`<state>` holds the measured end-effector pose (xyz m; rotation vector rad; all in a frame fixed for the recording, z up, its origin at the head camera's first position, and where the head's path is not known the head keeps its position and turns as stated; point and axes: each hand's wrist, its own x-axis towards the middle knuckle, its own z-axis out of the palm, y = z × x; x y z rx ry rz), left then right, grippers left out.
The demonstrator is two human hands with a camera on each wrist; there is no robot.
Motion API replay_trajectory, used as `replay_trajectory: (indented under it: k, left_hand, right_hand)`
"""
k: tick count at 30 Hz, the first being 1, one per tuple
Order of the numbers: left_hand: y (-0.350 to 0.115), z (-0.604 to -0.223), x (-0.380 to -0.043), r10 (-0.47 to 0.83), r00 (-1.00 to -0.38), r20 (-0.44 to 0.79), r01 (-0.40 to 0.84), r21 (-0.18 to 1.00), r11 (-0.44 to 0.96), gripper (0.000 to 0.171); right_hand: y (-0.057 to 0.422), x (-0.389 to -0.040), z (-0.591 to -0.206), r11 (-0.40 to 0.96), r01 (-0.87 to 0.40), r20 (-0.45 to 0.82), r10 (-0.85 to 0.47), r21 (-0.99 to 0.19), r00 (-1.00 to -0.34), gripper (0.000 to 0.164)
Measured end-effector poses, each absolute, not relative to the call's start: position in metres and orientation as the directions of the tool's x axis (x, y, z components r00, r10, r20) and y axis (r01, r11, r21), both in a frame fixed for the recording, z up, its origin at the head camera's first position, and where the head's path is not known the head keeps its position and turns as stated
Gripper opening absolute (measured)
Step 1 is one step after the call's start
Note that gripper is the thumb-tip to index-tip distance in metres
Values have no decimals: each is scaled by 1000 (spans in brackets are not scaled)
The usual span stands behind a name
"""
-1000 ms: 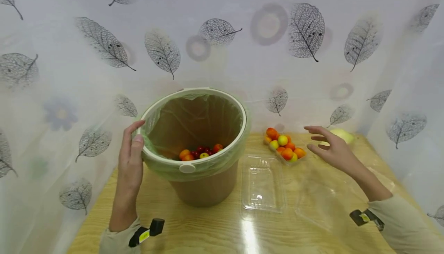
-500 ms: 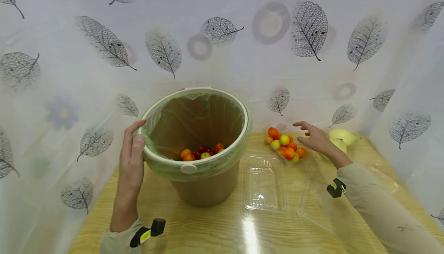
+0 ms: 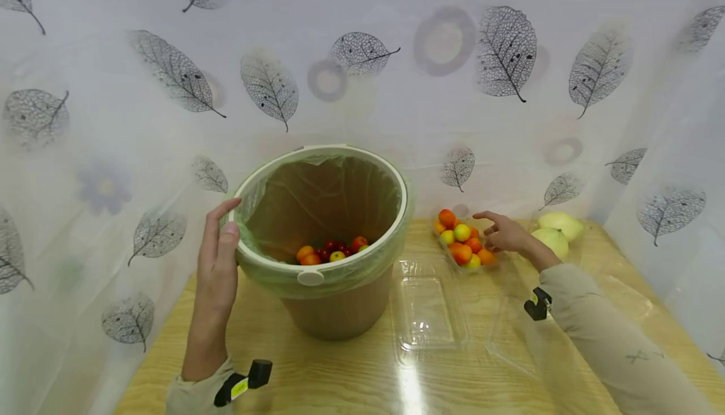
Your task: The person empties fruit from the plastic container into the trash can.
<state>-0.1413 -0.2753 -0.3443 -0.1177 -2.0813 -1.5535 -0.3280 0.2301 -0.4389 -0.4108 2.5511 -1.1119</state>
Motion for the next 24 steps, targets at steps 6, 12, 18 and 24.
replay_trajectory:
  k: [6,12,18,24]
  left_hand:
    - [-274,-344,-143,-238,-851,467,377,861,341,44]
    - [-274,-344,-143,-243,-857,455,365,867,338,44]
    - [-275,-345,-143,-238,-858,455,362,864,349,45]
    - [-276,-345,-145,-239,-853,465,372,861,346,45]
  right_hand:
    - [230,-320,-440,600,-75,-203,-383,-797,-901,66]
    - [231,-314,-431,516,-7,-223,-382,-856,-897,67]
    - [235,-307,-420,387,61,-221,-384,-920,-896,76]
    - [241,-300,-411,346,91,-218,-349,-934,-911,79]
